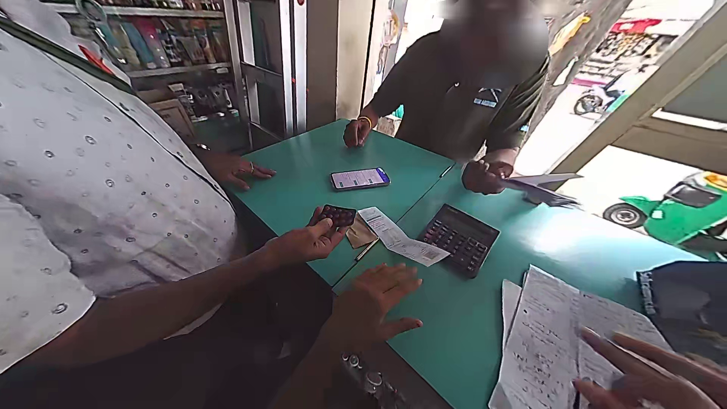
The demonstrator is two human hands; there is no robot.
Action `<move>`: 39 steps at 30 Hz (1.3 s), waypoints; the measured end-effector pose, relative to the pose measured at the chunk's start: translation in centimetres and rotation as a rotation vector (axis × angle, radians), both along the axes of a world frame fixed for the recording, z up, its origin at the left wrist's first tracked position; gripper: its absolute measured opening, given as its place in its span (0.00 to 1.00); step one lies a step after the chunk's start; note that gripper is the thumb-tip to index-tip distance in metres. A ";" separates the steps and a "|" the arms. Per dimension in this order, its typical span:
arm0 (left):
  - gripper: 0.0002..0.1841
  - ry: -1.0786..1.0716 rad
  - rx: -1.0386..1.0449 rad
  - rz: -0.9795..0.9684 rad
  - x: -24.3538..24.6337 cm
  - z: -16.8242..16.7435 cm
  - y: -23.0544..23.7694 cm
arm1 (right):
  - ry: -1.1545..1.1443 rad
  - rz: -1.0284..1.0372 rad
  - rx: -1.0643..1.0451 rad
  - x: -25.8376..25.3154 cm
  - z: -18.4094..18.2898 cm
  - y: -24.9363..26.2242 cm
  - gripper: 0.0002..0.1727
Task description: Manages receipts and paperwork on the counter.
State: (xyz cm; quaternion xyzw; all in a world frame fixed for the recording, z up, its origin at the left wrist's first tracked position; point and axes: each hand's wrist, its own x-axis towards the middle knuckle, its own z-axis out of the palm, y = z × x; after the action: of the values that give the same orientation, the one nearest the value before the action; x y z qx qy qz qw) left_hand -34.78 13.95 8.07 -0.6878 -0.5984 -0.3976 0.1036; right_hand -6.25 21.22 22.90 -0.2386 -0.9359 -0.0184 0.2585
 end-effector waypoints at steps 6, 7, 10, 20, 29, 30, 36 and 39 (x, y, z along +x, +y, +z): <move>0.49 -0.025 -0.189 0.015 0.1 1.0 0.1 | 0.062 0.341 0.007 -15.2 0.6 3.5 0.15; 0.49 -0.033 -0.223 0.009 0.1 1.1 0.0 | 0.066 0.360 -0.115 -17.8 0.2 3.9 0.15; 0.46 -0.013 -0.350 -0.002 0.1 1.5 0.0 | 0.044 0.328 -0.452 -24.2 -1.5 4.5 0.21; 0.35 0.026 -0.319 -0.088 -0.3 1.1 -0.3 | 0.114 0.438 -0.676 -28.6 -4.4 3.9 0.19; 0.29 0.073 -0.284 -0.202 -1.1 0.1 -0.1 | 0.137 0.603 -0.213 -25.7 -2.8 4.8 0.14; 0.28 0.076 -0.257 -0.219 -1.2 0.0 -0.1 | 0.150 0.593 -0.183 -24.7 -2.3 4.8 0.14; 0.21 0.071 -0.138 -0.326 -1.5 -0.3 -0.6 | 0.255 0.392 -0.241 -16.0 -0.3 4.1 0.12; 0.20 0.055 -0.085 -0.381 -1.7 -1.0 -0.8 | 0.370 0.223 -0.418 -11.0 -2.5 2.3 0.10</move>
State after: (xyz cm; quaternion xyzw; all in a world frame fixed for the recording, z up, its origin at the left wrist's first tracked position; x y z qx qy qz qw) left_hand -36.44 13.10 7.05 -0.8030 -0.4706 -0.3654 0.0139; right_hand -17.21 23.56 20.38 -0.1818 -0.8768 0.2470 0.3704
